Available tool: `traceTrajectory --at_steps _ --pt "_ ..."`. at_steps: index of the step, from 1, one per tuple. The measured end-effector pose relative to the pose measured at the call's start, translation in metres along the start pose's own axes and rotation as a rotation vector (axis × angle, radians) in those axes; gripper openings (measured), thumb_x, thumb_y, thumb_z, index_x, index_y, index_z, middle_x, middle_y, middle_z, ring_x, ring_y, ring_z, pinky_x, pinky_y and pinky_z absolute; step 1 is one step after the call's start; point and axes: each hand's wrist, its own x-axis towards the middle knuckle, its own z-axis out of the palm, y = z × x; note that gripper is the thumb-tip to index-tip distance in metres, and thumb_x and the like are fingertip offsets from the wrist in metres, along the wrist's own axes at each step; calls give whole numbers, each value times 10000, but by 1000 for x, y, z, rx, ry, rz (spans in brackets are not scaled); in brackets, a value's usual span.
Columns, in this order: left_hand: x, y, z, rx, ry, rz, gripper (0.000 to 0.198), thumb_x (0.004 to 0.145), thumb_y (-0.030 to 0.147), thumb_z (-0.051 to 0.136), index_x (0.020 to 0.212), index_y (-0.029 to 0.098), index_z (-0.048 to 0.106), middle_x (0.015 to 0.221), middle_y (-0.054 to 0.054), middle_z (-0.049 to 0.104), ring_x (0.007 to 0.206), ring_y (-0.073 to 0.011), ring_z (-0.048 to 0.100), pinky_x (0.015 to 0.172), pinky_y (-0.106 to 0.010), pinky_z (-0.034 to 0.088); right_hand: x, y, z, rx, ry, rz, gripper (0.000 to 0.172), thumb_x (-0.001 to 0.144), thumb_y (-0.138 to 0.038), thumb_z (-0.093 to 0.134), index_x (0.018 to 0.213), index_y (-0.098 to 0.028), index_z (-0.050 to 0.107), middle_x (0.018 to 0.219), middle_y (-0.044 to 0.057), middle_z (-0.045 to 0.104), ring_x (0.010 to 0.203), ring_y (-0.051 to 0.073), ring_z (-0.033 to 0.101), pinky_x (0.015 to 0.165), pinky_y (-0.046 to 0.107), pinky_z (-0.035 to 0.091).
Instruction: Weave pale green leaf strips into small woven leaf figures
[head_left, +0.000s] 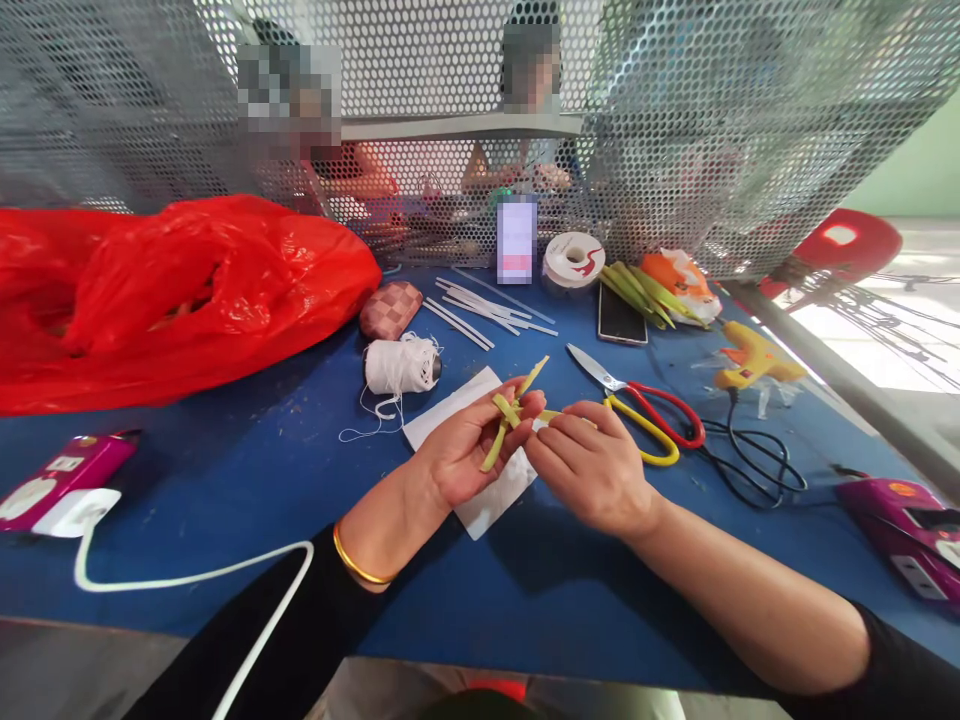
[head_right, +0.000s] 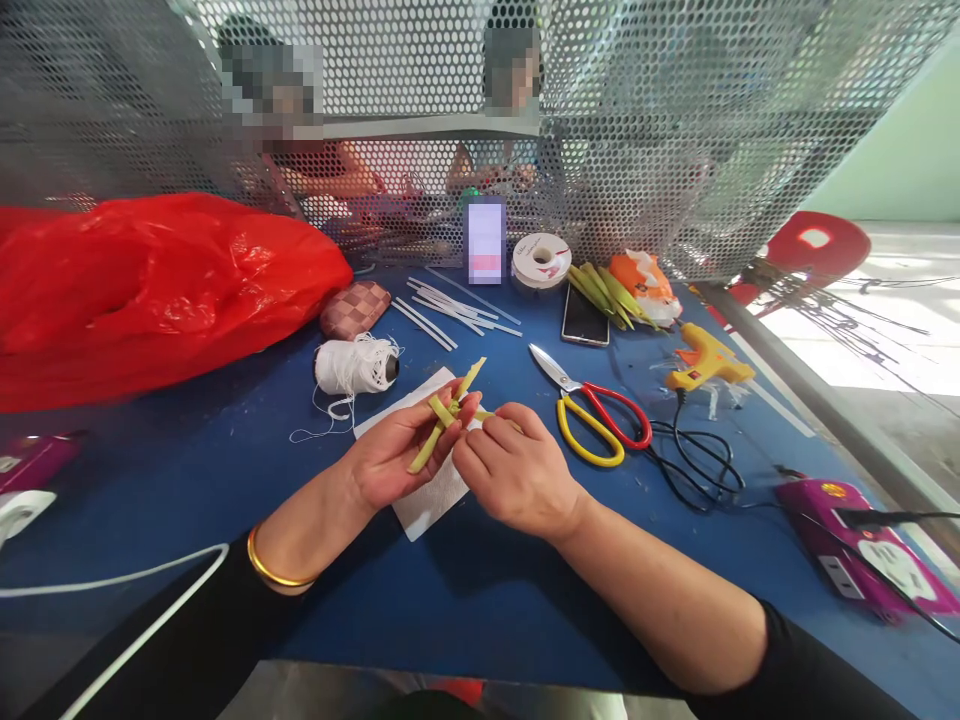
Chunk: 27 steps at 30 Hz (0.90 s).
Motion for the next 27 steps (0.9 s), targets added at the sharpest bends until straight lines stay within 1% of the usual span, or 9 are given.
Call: traceTrajectory --at_steps 3,6,9,11,14,16,20,23,27 --pt "0 0 2 29 29 56 214 964 104 472 1009 141 678 884 -63 708 703 -102 713 647 -175 583 -1 2 -2 26 -1 5 236 903 -84 544 713 -210 605 628 -13 649 624 148 546 812 344 430" --pt "2 -5 5 90 74 178 145 929 111 539 962 134 678 851 -57 700 683 -101 696 644 -174 572 -1 0 -6 75 38 47 109 893 -127 595 831 -201 647 721 9 699 680 165 602 821 373 439" --pt "6 -15 5 161 101 235 145 878 81 581 962 145 679 865 -51 699 706 -109 680 671 -190 564 2 -7 -6 135 44 -21 166 916 -109 557 995 -201 669 805 23 708 761 174 638 835 372 444" --pt "8 -23 3 201 105 225 218 858 36 558 998 144 685 893 -59 708 751 -111 676 702 -186 551 3 -10 -5 163 -1 -95 196 930 -88 516 966 -192 679 778 19 684 774 173 641 865 371 443" --pt "8 -29 1 256 75 199 269 813 6 562 995 135 713 821 -46 700 677 -98 637 624 -167 512 4 -11 -3 226 -48 -124 233 943 -84 486 830 -186 663 729 14 659 741 168 632 884 378 444" --pt "6 -31 1 287 60 209 238 797 30 607 980 123 726 799 -39 693 658 -90 620 613 -162 497 4 -8 -4 323 8 5 210 938 -92 507 819 -194 646 740 11 682 736 163 642 856 369 454" --pt "1 -28 5 358 42 224 141 817 101 646 926 96 734 764 -47 697 673 -106 656 683 -199 540 5 -1 -8 528 157 582 121 895 -164 621 786 -217 627 703 -8 697 663 154 635 724 332 477" --pt "-1 -24 7 372 77 252 168 832 74 592 919 99 733 741 -60 712 681 -129 694 678 -210 564 5 2 -7 674 145 872 139 866 -232 653 729 -210 635 702 5 700 650 164 625 678 325 485" --pt "0 -22 8 338 91 271 184 843 66 562 914 100 728 724 -64 713 625 -130 696 608 -204 572 4 5 0 974 54 1105 198 837 -328 658 703 -182 651 712 25 703 645 159 600 633 304 473"
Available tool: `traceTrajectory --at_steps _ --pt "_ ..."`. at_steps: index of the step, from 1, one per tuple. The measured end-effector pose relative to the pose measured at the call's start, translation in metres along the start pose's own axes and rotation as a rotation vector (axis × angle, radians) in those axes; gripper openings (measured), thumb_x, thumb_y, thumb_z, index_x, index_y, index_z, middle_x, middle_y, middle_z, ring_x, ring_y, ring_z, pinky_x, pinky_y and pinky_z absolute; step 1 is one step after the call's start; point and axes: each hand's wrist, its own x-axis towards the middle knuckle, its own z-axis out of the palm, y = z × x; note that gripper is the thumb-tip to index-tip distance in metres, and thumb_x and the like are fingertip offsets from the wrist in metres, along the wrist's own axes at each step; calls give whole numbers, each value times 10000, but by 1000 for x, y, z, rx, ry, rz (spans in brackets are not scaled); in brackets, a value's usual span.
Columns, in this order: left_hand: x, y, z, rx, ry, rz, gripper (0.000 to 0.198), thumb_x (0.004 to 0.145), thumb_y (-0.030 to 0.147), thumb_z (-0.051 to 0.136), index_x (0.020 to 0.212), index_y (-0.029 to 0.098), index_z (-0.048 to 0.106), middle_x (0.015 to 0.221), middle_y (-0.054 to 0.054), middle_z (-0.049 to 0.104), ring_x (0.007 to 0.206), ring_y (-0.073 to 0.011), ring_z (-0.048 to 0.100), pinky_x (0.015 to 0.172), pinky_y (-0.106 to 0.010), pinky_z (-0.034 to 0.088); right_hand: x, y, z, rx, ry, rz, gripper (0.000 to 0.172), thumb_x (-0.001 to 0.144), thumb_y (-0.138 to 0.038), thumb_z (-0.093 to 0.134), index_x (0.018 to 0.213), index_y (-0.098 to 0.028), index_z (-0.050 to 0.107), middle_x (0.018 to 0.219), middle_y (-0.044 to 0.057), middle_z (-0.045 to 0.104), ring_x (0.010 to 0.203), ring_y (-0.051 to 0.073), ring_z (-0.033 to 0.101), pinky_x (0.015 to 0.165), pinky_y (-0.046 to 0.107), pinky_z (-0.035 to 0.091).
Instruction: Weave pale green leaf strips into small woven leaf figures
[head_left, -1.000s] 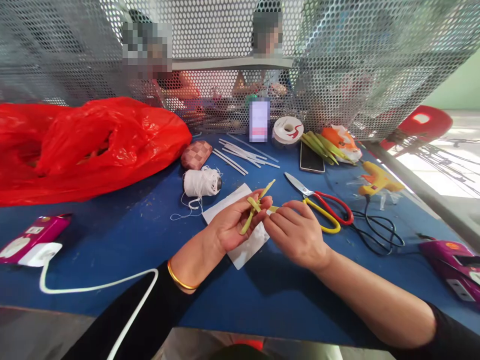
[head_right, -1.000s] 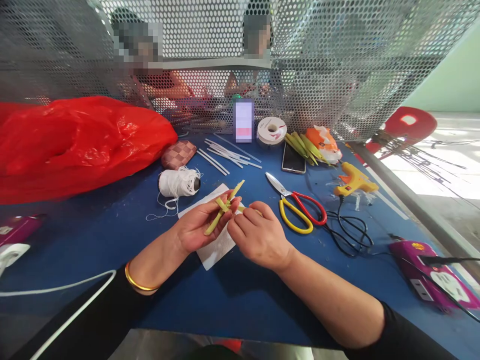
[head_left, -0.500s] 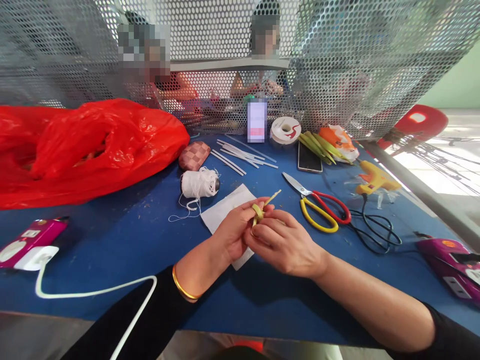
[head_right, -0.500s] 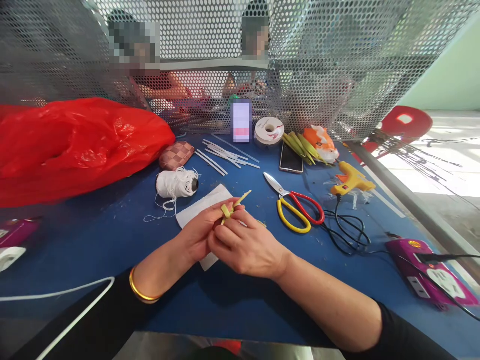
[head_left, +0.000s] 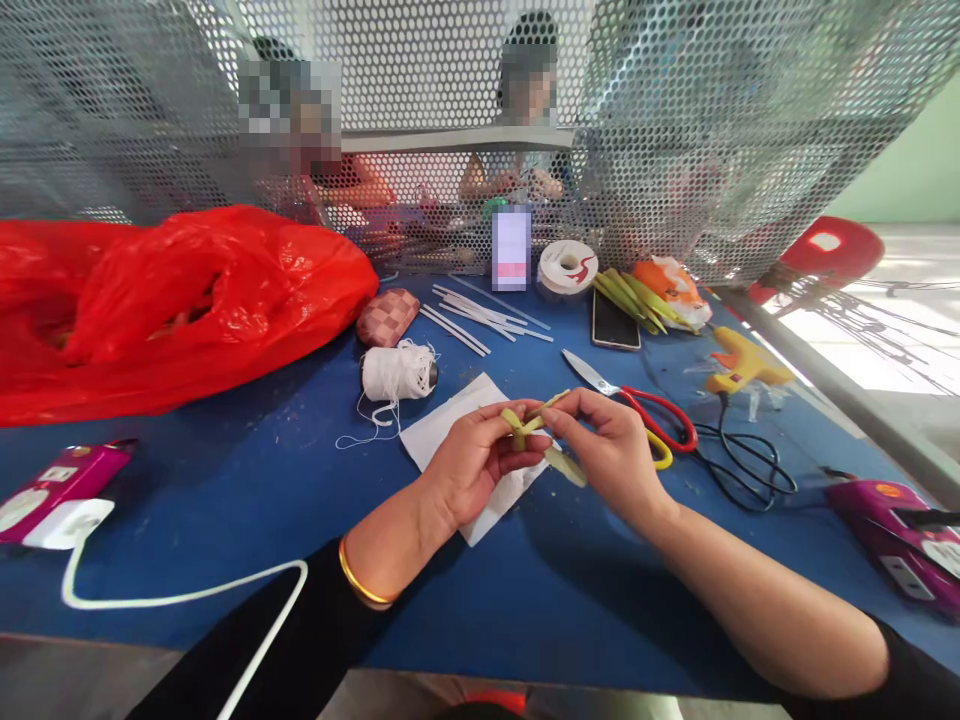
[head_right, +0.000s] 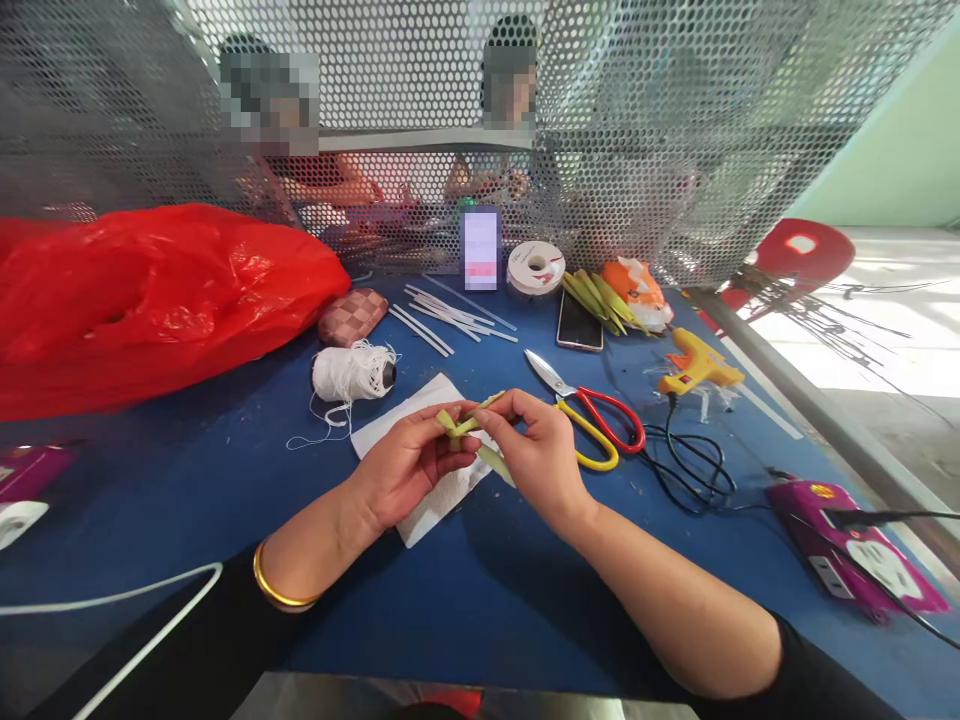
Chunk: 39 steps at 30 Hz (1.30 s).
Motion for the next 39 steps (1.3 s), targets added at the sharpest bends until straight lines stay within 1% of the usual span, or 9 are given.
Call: traceTrajectory --at_steps 5,13,17,21,25,28,32,35,39 --pt "1 -2 -1 -34 34 57 172 887 93 546 928 105 713 811 -75 731 610 -120 698 566 -195 577 6 3 0 110 -90 184 269 813 -418 656 701 -173 648 661 9 661 577 126 519 559 273 406" --pt "-2 -2 2 -54 12 106 182 896 68 534 890 110 712 887 -67 733 584 -97 687 508 -169 569 6 4 3 298 -84 385 326 719 -459 729 614 -181 594 499 -47 538 474 93 451 495 247 355" --pt "0 -4 -2 -105 -18 111 160 898 80 549 919 113 704 937 -76 732 607 -109 694 503 -196 584 8 3 4 545 -241 605 367 648 -475 803 662 -172 596 532 -27 607 448 98 531 446 220 343" --pt "1 -2 -4 -177 -31 56 154 918 97 533 922 124 685 853 -58 726 609 -129 706 534 -241 610 7 5 6 604 -282 596 361 667 -465 803 685 -169 595 577 -16 637 477 106 576 474 221 408" --pt "1 4 -3 -210 -13 9 189 940 72 487 906 102 670 786 -57 725 607 -121 717 591 -208 606 4 14 8 253 -159 223 234 831 -411 676 804 -181 641 702 14 686 572 129 620 544 250 480" --pt "1 9 -5 -240 22 -33 185 946 68 484 917 85 666 752 -65 722 593 -119 714 589 -188 598 5 22 3 -155 -82 -282 151 908 -237 589 1055 -206 601 1005 71 714 742 158 690 693 305 555" --pt "4 12 -8 -301 21 -91 180 955 84 486 938 77 665 727 -70 714 602 -120 715 605 -183 597 15 22 -13 -601 -199 -950 238 945 -72 480 1114 -205 582 1175 136 684 999 230 692 793 373 581" --pt "5 13 -10 -334 39 -122 177 956 79 479 944 85 656 717 -69 708 617 -130 723 603 -188 599 22 17 -22 -762 -234 -1171 182 942 -75 521 1067 -171 612 1159 160 692 990 242 690 806 387 592" --pt "3 15 -9 -364 47 -153 185 956 65 463 935 87 646 724 -73 703 605 -130 720 591 -188 599 24 16 -24 -798 -216 -1231 145 946 -123 549 994 -189 669 1121 132 719 963 227 698 808 382 601"
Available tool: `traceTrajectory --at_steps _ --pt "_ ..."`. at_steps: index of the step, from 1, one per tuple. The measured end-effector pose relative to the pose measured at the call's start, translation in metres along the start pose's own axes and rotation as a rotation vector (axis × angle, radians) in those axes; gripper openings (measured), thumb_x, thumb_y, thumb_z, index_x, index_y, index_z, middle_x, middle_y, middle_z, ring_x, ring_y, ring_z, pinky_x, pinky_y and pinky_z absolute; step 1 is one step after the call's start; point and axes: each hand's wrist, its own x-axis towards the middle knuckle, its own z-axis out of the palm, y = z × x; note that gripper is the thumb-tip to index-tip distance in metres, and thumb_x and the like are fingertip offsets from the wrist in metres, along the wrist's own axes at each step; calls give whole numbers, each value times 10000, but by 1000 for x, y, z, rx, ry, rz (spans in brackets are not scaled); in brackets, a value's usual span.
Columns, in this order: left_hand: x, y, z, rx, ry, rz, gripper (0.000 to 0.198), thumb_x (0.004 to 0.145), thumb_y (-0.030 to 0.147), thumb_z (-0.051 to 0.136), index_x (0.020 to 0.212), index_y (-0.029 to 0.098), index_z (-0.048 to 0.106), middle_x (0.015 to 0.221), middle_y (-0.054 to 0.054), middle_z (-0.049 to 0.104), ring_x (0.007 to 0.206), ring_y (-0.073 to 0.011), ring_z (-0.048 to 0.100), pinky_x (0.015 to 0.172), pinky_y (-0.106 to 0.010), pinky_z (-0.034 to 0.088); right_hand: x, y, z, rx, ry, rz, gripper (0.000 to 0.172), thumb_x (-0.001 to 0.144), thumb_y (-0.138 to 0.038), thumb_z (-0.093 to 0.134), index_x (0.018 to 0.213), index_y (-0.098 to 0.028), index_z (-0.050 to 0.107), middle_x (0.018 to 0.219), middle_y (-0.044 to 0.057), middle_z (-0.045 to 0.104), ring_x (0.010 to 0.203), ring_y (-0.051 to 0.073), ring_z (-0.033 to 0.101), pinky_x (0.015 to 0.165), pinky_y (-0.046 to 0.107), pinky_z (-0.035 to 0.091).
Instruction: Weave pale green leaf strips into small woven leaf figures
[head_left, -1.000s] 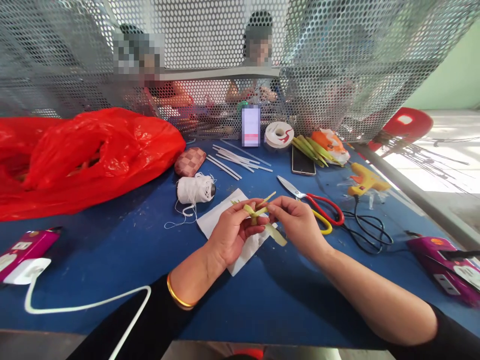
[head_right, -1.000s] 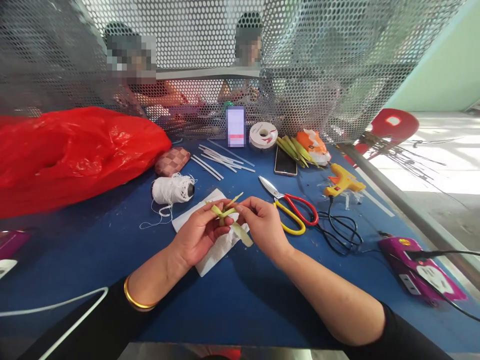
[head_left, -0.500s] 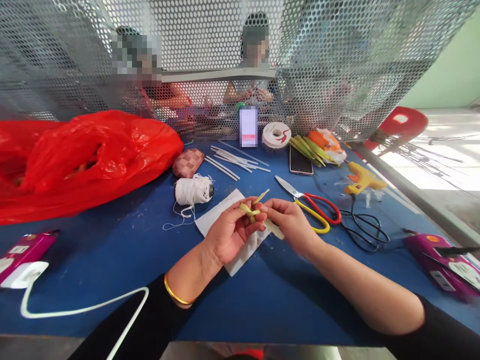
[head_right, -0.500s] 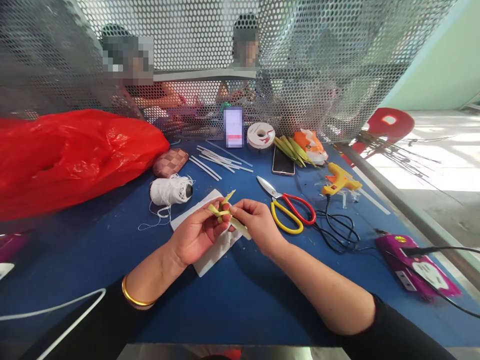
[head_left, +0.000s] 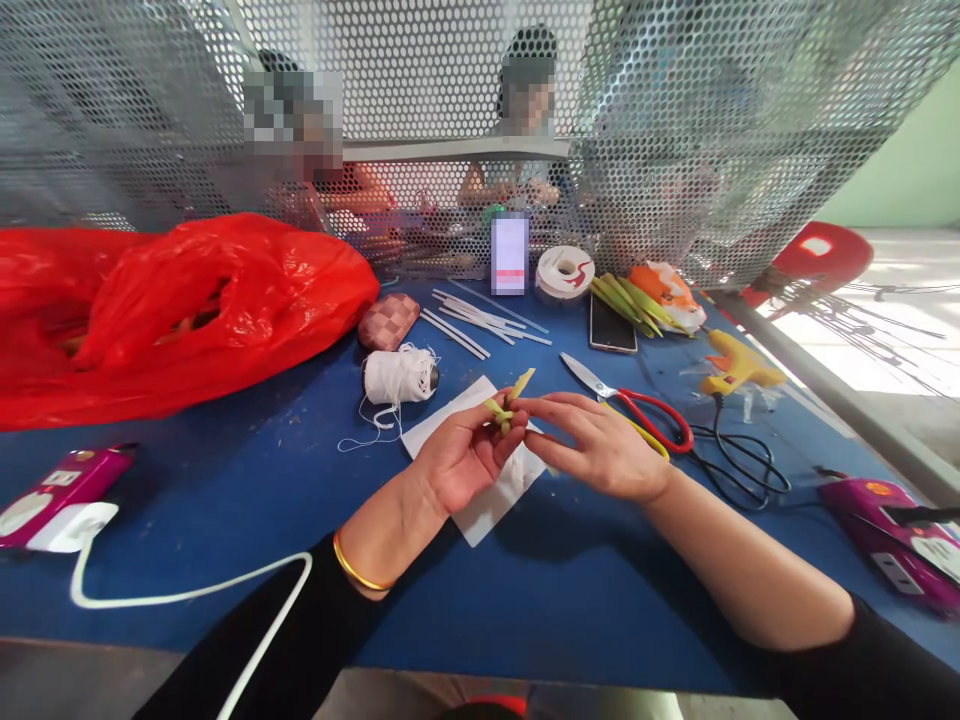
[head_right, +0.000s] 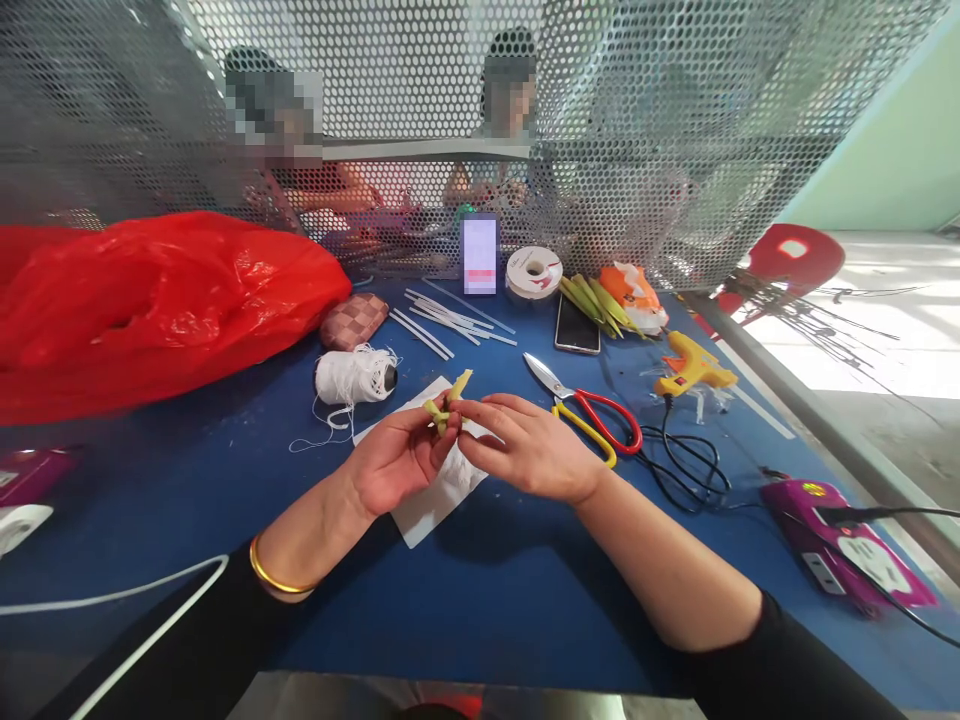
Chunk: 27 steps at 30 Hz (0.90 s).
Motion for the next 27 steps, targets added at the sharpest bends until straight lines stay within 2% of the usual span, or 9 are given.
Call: traceTrajectory --at_steps 5,9,11,14,18,21,24,27 --pt "-2 -1 4 35 10 -46 180 955 58 462 939 74 641 701 -65 692 587 -126 712 586 -184 604 -1 -3 1 -43 105 13 146 941 -166 592 854 -229 691 1025 46 769 878 174 720 863 371 575" --pt "0 -1 3 112 -3 -101 194 954 51 465 908 63 653 647 -40 669 512 -98 674 549 -170 595 2 -4 -4 -26 66 -38 161 956 -132 551 893 -181 691 1008 55 782 1011 203 706 912 376 528" --pt "0 -1 2 175 -11 -101 194 950 57 481 884 69 663 616 -21 648 482 -84 649 511 -160 581 4 -6 -5 -4 51 -35 166 961 -124 533 911 -167 685 981 62 784 994 198 707 926 371 507" --pt "1 -2 1 260 -16 -84 186 943 78 507 863 86 675 582 12 606 452 -59 604 439 -126 532 4 -10 -1 43 37 49 185 981 -144 488 940 -183 664 957 55 778 933 181 705 934 374 482" --pt "2 -6 0 351 -1 -25 162 924 88 531 878 92 686 578 31 575 421 -26 538 351 -80 398 4 -17 5 99 40 223 220 967 -99 441 908 -200 627 874 38 759 846 169 692 932 383 452" --pt "2 -10 -1 456 6 53 140 903 97 553 878 89 690 582 23 579 412 -24 513 315 -91 310 6 -22 6 90 45 269 208 944 -90 461 889 -218 615 816 19 741 806 167 675 949 385 428" --pt "1 -13 0 536 11 130 145 888 102 554 860 92 696 572 13 588 416 -40 519 320 -113 299 8 -26 5 104 60 308 201 915 -70 481 887 -219 612 776 12 721 764 169 658 934 389 422" --pt "0 -16 1 585 8 193 138 877 126 575 869 95 709 591 -6 620 441 -61 552 350 -133 338 8 -29 7 217 107 443 163 921 -100 512 864 -213 614 738 9 693 708 163 632 840 372 433"
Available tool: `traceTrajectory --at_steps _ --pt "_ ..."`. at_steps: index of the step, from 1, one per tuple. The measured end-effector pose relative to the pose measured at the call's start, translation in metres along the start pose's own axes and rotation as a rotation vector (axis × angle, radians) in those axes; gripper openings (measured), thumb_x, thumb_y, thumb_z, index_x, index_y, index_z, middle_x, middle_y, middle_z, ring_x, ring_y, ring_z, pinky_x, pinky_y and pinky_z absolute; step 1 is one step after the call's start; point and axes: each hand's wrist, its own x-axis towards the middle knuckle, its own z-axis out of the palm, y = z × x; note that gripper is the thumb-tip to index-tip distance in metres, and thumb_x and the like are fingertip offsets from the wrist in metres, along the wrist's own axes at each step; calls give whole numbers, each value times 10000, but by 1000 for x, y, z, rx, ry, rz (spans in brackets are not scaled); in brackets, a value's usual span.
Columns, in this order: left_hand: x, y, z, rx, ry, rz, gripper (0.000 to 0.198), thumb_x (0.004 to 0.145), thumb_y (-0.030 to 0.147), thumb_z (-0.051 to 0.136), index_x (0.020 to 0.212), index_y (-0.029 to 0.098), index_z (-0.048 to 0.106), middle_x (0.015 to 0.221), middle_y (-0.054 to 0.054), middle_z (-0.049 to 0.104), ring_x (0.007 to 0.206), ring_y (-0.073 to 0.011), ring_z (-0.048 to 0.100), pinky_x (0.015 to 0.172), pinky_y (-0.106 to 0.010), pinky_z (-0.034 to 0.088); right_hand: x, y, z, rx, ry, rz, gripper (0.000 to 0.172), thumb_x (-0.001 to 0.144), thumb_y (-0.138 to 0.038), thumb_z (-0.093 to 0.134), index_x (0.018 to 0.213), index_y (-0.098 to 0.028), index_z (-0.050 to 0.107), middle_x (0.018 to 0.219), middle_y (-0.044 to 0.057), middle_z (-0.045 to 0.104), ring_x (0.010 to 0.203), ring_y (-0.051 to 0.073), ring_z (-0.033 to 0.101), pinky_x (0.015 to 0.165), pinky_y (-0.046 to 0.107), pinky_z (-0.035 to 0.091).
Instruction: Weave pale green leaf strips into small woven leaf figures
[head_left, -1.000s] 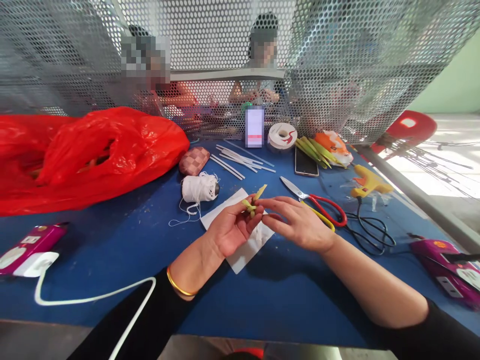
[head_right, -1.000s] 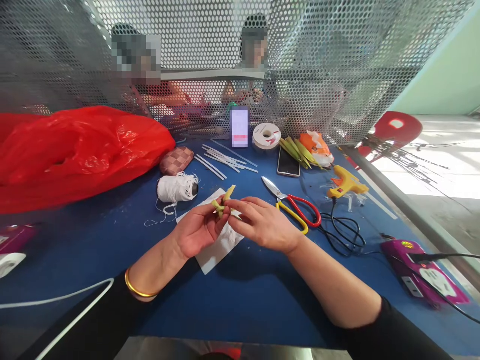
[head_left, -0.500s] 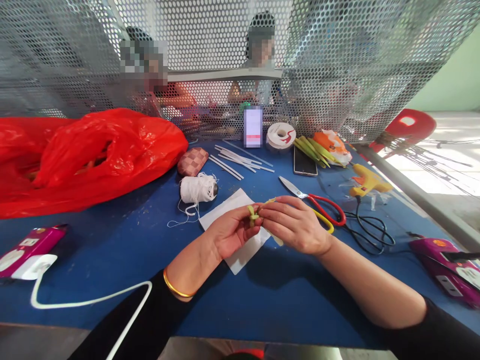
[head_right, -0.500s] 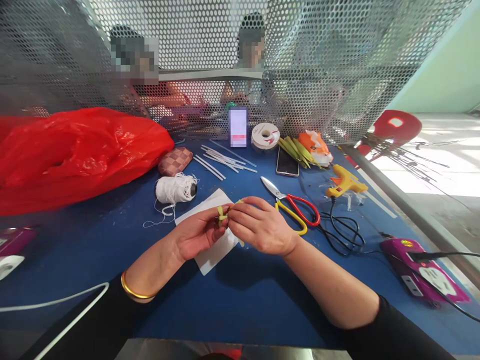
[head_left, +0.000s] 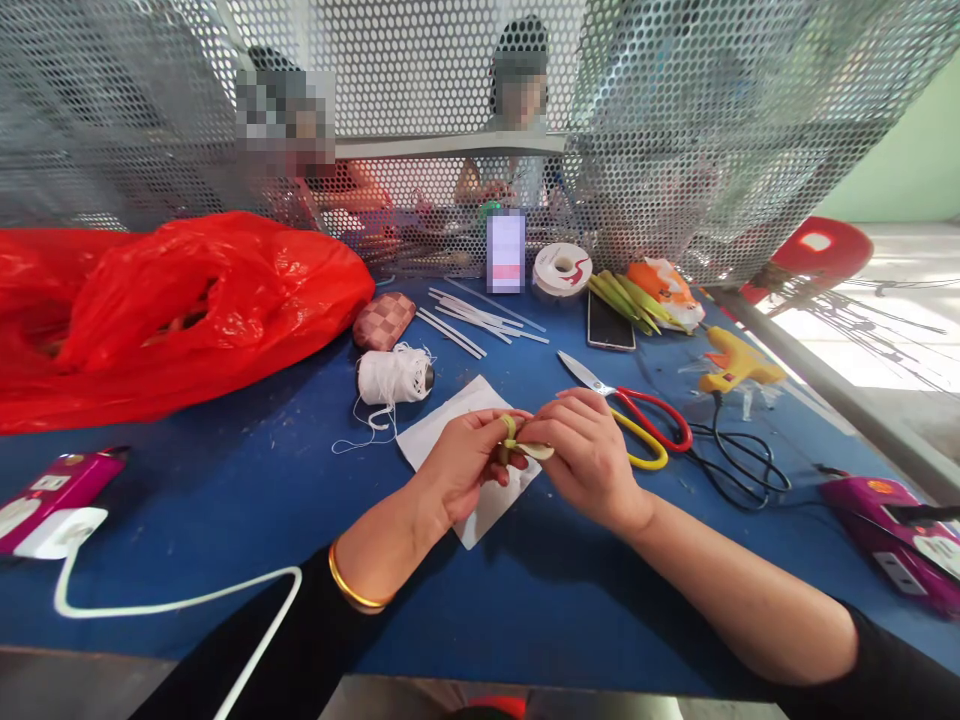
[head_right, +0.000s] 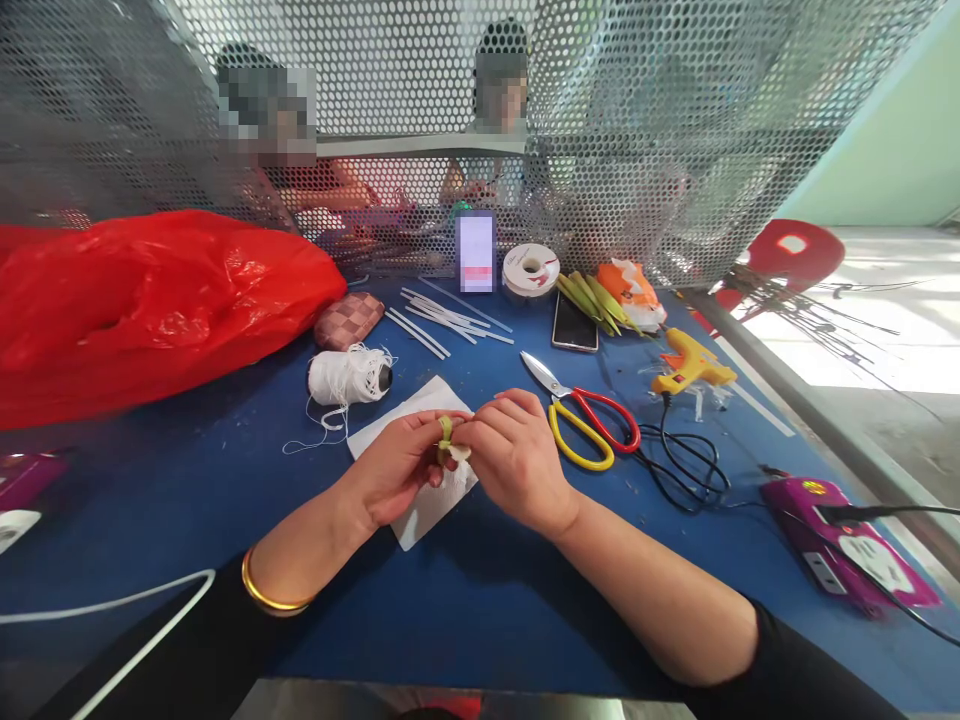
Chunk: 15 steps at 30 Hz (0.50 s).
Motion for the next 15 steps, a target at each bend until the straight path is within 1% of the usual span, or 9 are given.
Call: traceTrajectory --at_steps 3,7,11,13,15 --pt "-1 0 1 19 17 34 117 862 164 632 894 93 719 648 -32 659 492 -87 604 405 -154 414 -1 0 4 131 20 203 137 930 -178 575 802 -215 608 671 -12 647 653 153 595 744 342 420" --pt "-3 1 2 2 12 30 127 877 157 637 929 84 728 699 -59 684 567 -121 661 513 -198 528 0 -1 4 215 -4 402 172 922 -217 589 752 -219 614 654 -18 629 630 155 571 714 342 412" --pt "-3 2 3 -36 -28 -1 143 892 96 599 927 77 736 662 -58 684 570 -116 665 562 -197 557 2 -5 3 320 48 547 131 874 -238 644 745 -223 662 696 0 636 673 169 577 689 337 440" --pt "-2 2 4 -58 -36 -34 163 904 77 568 918 72 731 650 -58 680 572 -115 668 569 -192 561 1 -5 4 378 87 623 129 840 -248 676 716 -217 660 700 2 616 682 168 576 672 326 458" --pt "-2 2 3 -79 -48 -60 176 912 72 547 902 70 723 655 -58 676 587 -120 678 581 -193 569 0 -5 7 397 121 688 134 812 -271 696 701 -213 650 739 11 617 726 178 585 687 331 472"
